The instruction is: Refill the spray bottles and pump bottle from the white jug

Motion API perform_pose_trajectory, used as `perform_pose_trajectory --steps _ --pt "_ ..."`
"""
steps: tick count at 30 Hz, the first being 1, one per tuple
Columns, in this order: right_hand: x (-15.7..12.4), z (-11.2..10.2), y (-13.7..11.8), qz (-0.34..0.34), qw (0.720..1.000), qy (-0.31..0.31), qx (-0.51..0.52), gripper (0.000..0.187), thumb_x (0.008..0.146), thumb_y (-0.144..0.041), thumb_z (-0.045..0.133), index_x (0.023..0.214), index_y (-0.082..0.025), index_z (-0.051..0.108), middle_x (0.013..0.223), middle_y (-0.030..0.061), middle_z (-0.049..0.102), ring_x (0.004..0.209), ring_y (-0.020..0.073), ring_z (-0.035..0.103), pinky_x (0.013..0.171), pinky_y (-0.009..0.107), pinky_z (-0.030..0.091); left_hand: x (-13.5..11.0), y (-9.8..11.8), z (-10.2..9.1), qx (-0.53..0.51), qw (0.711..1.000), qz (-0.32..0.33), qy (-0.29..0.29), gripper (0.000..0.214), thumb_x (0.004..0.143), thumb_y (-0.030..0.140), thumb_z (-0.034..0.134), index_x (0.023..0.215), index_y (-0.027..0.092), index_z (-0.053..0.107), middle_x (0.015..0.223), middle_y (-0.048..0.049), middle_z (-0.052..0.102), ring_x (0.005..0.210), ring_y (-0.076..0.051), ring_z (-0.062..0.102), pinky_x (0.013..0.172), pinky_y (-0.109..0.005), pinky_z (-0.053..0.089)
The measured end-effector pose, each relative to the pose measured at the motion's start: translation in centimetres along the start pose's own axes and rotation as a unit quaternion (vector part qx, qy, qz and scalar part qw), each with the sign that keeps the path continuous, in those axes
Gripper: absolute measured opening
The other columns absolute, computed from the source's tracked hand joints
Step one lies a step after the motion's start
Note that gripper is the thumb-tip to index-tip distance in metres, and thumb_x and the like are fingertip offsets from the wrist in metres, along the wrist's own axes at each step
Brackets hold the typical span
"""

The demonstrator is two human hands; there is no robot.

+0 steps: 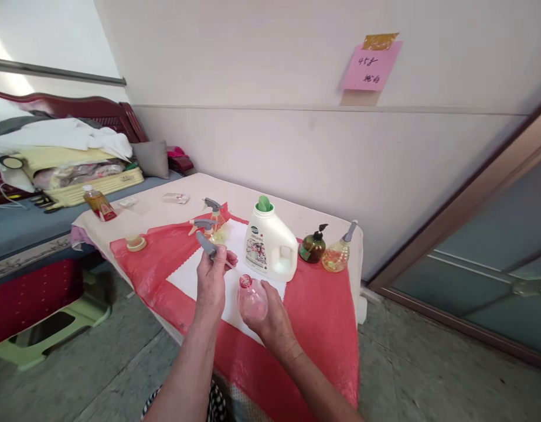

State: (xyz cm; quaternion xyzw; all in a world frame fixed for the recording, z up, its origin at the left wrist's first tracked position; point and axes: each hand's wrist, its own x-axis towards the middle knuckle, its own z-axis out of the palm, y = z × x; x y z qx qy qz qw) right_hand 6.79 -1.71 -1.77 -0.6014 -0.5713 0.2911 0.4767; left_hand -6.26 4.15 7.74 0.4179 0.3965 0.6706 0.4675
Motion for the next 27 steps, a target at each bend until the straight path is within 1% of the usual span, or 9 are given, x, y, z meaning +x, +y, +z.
perform_pose_trajectory --steps 2,5,9,12,15,19,21,24,27 --pt "-0.7 -2.0 -1.5 0.005 1.0 -0.02 0.015 0.075 0.065 -0.033 0.072 0.132 -0.021 0.04 0.131 0.0109 0.051 0.121 0.0295 0.05 0.103 0.046 0.042 -0.7 -0.1 0.7 0.013 0.998 -0.026 -0.054 0.03 0.084 0.048 0.059 0.09 0.018 0.062 0.08 -0.003 0.065 0.077 -0.015 0.06 0.077 -0.029 0.046" --pt "-1.4 -4.4 -3.0 -0.002 1.0 0.008 0.01 0.072 0.068 -0.036 0.072 0.129 -0.021 0.037 0.128 0.0122 0.051 0.116 0.0292 0.052 0.096 0.045 0.046 -1.9 -0.4 2.0 -0.004 0.989 -0.081 -0.126 0.033 0.082 0.048 0.062 0.09 0.016 0.066 0.09 -0.0076 0.069 0.085 -0.017 0.062 0.082 -0.03 0.044" --pt "-1.5 -6.2 -3.0 -0.091 0.992 0.068 -0.054 0.058 0.075 -0.034 0.069 0.125 -0.022 0.043 0.121 0.0102 0.054 0.109 0.0274 0.055 0.092 0.043 0.047 -3.2 -1.1 3.3 -0.121 0.967 -0.162 -0.158 0.034 0.084 0.048 0.061 0.093 0.016 0.065 0.095 -0.0096 0.071 0.087 -0.02 0.064 0.084 -0.033 0.045" --pt "-1.4 -7.1 -2.9 -0.159 0.982 0.077 -0.067 0.057 0.077 -0.031 0.069 0.127 -0.022 0.045 0.124 0.0099 0.051 0.114 0.0269 0.051 0.097 0.042 0.045 -3.6 -1.2 3.8 -0.163 0.953 -0.19 -0.17 0.033 0.083 0.047 0.062 0.092 0.016 0.064 0.095 -0.0102 0.071 0.086 -0.02 0.065 0.081 -0.034 0.046" --pt "-1.4 -8.0 -3.3 -0.167 0.982 0.076 -0.049 0.058 0.075 -0.03 0.071 0.127 -0.023 0.048 0.126 0.009 0.05 0.116 0.0258 0.05 0.098 0.04 0.044 -3.7 -1.2 4.1 -0.154 0.954 -0.187 -0.177 0.032 0.084 0.046 0.062 0.089 0.015 0.065 0.097 -0.0115 0.071 0.087 -0.02 0.065 0.083 -0.034 0.046" --pt "-1.5 -8.5 -3.7 -0.107 0.992 0.061 0.029 0.058 0.071 -0.026 0.073 0.125 -0.023 0.052 0.117 0.0057 0.054 0.105 0.0218 0.055 0.089 0.033 0.049 -3.9 -1.2 4.6 -0.145 0.958 -0.178 -0.169 0.029 0.083 0.043 0.064 0.088 0.015 0.065 0.099 -0.0123 0.071 0.094 -0.021 0.064 0.089 -0.036 0.045" --pt "-1.5 -8.5 -3.6 -0.095 0.992 0.059 0.05 0.059 0.069 -0.025 0.073 0.124 -0.023 0.052 0.115 0.0044 0.055 0.101 0.0205 0.057 0.087 0.032 0.05 -4.0 -1.2 4.8 -0.15 0.958 -0.181 -0.162 0.028 0.082 0.043 0.065 0.089 0.015 0.065 0.099 -0.0121 0.072 0.098 -0.022 0.064 0.091 -0.037 0.044" --pt "-1.5 -8.4 -3.4 -0.109 0.991 0.075 0.023 0.063 0.068 -0.025 0.073 0.126 -0.024 0.051 0.117 0.0047 0.055 0.103 0.0215 0.056 0.089 0.034 0.049 -4.1 -1.2 4.9 -0.151 0.96 -0.172 -0.16 0.029 0.081 0.043 0.066 0.091 0.016 0.065 0.098 -0.0114 0.072 0.098 -0.022 0.064 0.091 -0.036 0.045" --pt "-1.6 -8.6 -3.6 -0.141 0.982 0.11 -0.059 0.068 0.066 -0.024 0.074 0.129 -0.025 0.05 0.123 0.0072 0.054 0.108 0.0265 0.054 0.094 0.042 0.046 -4.3 -1.2 4.9 -0.131 0.969 -0.143 -0.152 0.028 0.081 0.042 0.067 0.092 0.016 0.066 0.099 -0.0107 0.072 0.098 -0.021 0.064 0.09 -0.035 0.046"
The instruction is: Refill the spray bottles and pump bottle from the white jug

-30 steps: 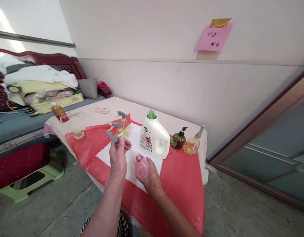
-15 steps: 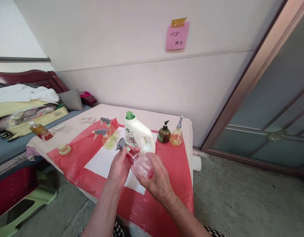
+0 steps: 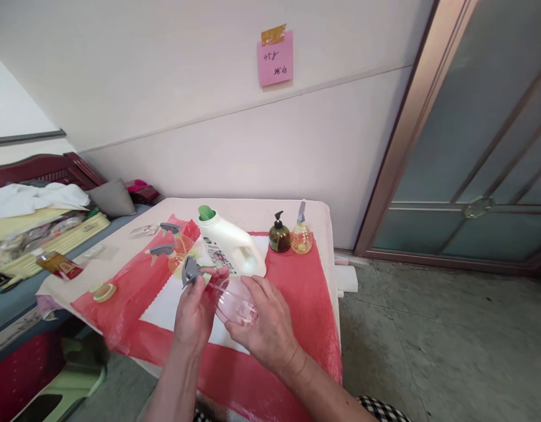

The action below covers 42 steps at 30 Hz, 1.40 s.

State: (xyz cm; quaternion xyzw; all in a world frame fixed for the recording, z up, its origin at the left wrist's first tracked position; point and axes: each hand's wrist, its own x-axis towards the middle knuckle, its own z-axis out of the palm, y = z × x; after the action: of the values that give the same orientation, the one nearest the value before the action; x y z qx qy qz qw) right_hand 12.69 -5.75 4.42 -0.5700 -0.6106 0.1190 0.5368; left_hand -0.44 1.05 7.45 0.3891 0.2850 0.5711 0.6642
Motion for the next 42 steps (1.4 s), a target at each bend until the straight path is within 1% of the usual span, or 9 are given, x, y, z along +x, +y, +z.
perform_pose_trajectory --steps 3,6,11,13,21,28,33,36,42 --pt "0.0 -0.2 -0.3 -0.006 1.0 0.013 -0.017 0.068 0.062 -0.024 0.074 0.127 -0.024 0.053 0.126 0.0091 0.053 0.112 0.0305 0.051 0.099 0.049 0.04 -0.1 -0.1 0.0 0.008 1.0 -0.005 0.003 0.028 0.081 0.042 0.067 0.092 0.016 0.067 0.099 -0.0107 0.072 0.095 -0.021 0.065 0.089 -0.036 0.046" --pt "0.0 -0.2 -0.5 0.141 0.974 -0.034 0.174 0.062 0.062 -0.031 0.073 0.12 -0.022 0.055 0.116 0.0082 0.059 0.106 0.0281 0.055 0.092 0.043 0.045 -0.2 -0.1 0.0 -0.004 1.0 -0.026 0.005 0.027 0.079 0.041 0.069 0.09 0.016 0.066 0.098 -0.01 0.072 0.095 -0.021 0.066 0.09 -0.036 0.046" --pt "-0.5 0.9 -0.3 0.396 0.715 -0.151 0.556 0.043 0.076 -0.051 0.062 0.1 -0.016 0.059 0.092 0.0075 0.063 0.081 0.0209 0.062 0.07 0.031 0.049 -0.5 -0.4 0.2 -0.024 0.998 -0.05 0.022 0.027 0.078 0.043 0.067 0.084 0.017 0.062 0.084 -0.0074 0.073 0.085 -0.022 0.068 0.084 -0.036 0.049" --pt "-0.6 1.3 -0.2 0.417 0.673 -0.149 0.592 0.045 0.078 -0.055 0.061 0.099 -0.015 0.058 0.095 0.0086 0.063 0.08 0.0205 0.061 0.068 0.03 0.049 -0.5 -0.5 0.1 -0.016 0.998 -0.037 0.052 0.028 0.079 0.044 0.066 0.084 0.017 0.06 0.077 -0.0053 0.071 0.077 -0.021 0.068 0.076 -0.034 0.051" --pt "-0.6 1.8 -0.9 0.279 0.814 -0.079 0.504 0.085 0.049 -0.032 0.092 0.119 -0.028 0.046 0.121 0.0049 0.053 0.106 0.0215 0.055 0.082 0.029 0.049 0.8 0.2 -1.2 0.031 0.975 0.042 0.216 0.03 0.077 0.044 0.066 0.084 0.016 0.056 0.075 -0.0043 0.071 0.072 -0.017 0.067 0.073 -0.031 0.05" --pt "-1.1 3.3 0.3 0.453 0.657 -0.189 0.572 0.076 0.081 -0.083 0.033 0.113 -0.017 0.051 0.085 0.0083 0.063 0.062 0.0173 0.063 0.049 0.022 0.043 0.2 0.3 -0.5 0.077 0.98 0.043 0.181 0.031 0.076 0.045 0.065 0.084 0.016 0.057 0.079 -0.0057 0.071 0.075 -0.02 0.067 0.072 -0.032 0.049" --pt "-0.9 2.6 -0.2 0.337 0.74 -0.133 0.567 0.076 0.068 -0.06 0.076 0.129 -0.026 0.046 0.133 0.0091 0.049 0.108 0.0222 0.058 0.081 0.032 0.05 0.6 0.6 -1.7 0.08 0.955 0.083 0.274 0.031 0.08 0.044 0.06 0.085 0.014 0.062 0.076 -0.0046 0.07 0.072 -0.018 0.065 0.073 -0.032 0.05" --pt "-0.8 2.6 -0.3 0.312 0.797 -0.082 0.511 0.088 0.051 -0.037 0.09 0.127 -0.027 0.047 0.128 0.0076 0.053 0.106 0.0216 0.057 0.085 0.031 0.049 0.8 0.8 -2.1 0.084 0.961 0.068 0.255 0.032 0.079 0.046 0.06 0.086 0.015 0.062 0.081 -0.0064 0.072 0.075 -0.019 0.066 0.074 -0.033 0.05" --pt "-1.2 3.5 0.8 0.43 0.741 -0.136 0.497 0.078 0.08 -0.084 0.032 0.104 -0.013 0.056 0.067 0.0043 0.06 0.048 0.0141 0.055 0.045 0.021 0.038 0.2 0.5 -0.8 0.1 0.97 0.061 0.213 0.027 0.078 0.042 0.063 0.084 0.016 0.06 0.079 -0.0062 0.072 0.077 -0.02 0.067 0.074 -0.033 0.051"
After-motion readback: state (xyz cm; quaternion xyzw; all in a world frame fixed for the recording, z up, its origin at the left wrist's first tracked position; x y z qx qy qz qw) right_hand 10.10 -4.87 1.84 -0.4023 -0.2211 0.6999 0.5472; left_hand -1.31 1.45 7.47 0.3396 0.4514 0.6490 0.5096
